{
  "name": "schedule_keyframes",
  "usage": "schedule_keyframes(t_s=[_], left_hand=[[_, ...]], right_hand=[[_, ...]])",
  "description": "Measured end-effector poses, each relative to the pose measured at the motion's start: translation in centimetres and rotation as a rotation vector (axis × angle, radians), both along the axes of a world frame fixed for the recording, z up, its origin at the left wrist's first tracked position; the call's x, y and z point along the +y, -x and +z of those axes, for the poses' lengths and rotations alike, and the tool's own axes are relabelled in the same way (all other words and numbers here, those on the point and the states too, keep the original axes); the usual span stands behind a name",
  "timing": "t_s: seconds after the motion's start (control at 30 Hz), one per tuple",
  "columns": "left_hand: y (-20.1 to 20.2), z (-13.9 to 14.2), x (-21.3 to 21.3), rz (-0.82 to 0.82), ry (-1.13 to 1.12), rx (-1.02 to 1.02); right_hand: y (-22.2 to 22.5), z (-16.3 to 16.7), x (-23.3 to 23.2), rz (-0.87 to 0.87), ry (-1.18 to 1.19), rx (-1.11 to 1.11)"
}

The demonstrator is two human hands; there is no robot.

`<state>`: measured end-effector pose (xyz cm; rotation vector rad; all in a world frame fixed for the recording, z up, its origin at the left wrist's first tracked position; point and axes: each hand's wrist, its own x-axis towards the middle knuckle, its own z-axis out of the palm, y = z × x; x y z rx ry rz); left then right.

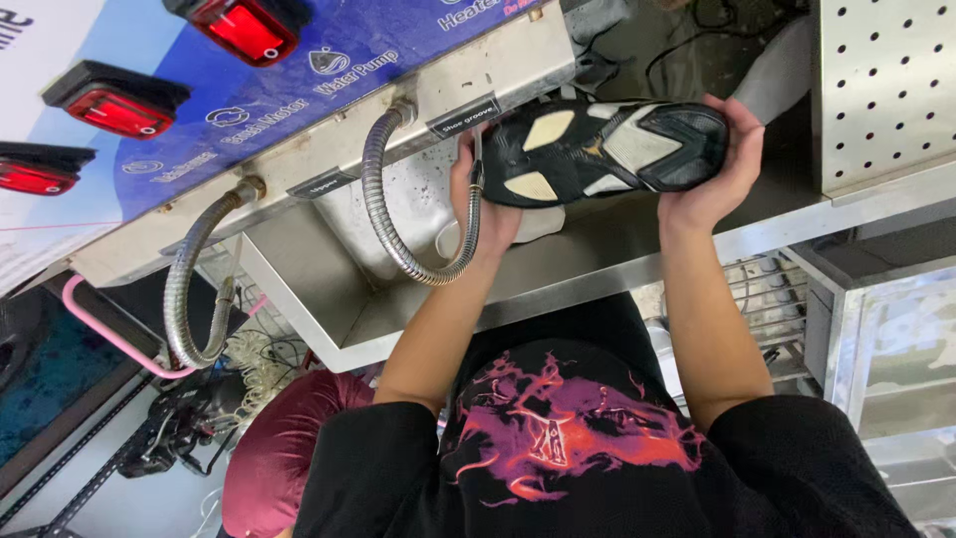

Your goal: The person uses a handheld spray nozzle to rinse a black and white sneaker under a shoe washing machine. They rotate the shoe to spray water on the sole, sides, and interior, then place it in the sink basin.

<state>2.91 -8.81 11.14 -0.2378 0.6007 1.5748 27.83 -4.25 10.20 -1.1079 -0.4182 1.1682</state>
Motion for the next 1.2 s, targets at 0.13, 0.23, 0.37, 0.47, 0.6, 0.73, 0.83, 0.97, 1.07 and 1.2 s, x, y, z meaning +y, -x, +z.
schedule_keyframes(t_s=[0.13, 0.23, 0.37, 0.47, 0.6, 0.73, 0.83, 0.97, 1.07, 1.2], left_hand=[[-1.0, 2.2, 0.8, -0.03, -0.167, 0.157], [-0.9, 2.4, 1.3, -0.032, -0.196, 0.177], [-0.2, 0.9, 1.7, 0.033, -0.034, 0.07], [0.5, -1.8, 2.6, 0.114, 0.009, 0.018], [1.5, -6.4, 6.3, 0.236, 0.298, 0.015], [2.8, -9.2, 10.4, 0.07, 0.102, 0.041], [3.4, -9.4, 12.0, 0.128, -0.031, 0.016], [3.4, -9.0, 11.6, 0.116, -0.051, 0.052], [2.8, -8.1, 11.4, 0.117, 0.202, 0.116], [2.1, -6.8, 11.5, 0.046, 0.24, 0.17]], right_hand=[[-1.2, -0.5, 0.2, 0.002, -0.039, -0.016], [-1.0, -0.2, 0.5, 0.009, -0.062, 0.001], [0.1, 0.7, 0.4, 0.01, -0.026, -0.031], [1.4, 1.8, 0.1, 0.028, 0.006, -0.177], [3.3, 3.9, 0.3, 0.122, 0.017, -0.235], [4.0, 6.4, 0.7, 0.448, -0.158, -0.639], [4.2, 7.4, 1.2, 0.551, -0.308, -0.938], [4.2, 7.6, 1.2, 0.521, -0.294, -0.965], [3.7, 7.9, 1.1, 0.504, -0.292, -0.861], [3.2, 8.5, 1.0, 0.497, -0.344, -0.851]])
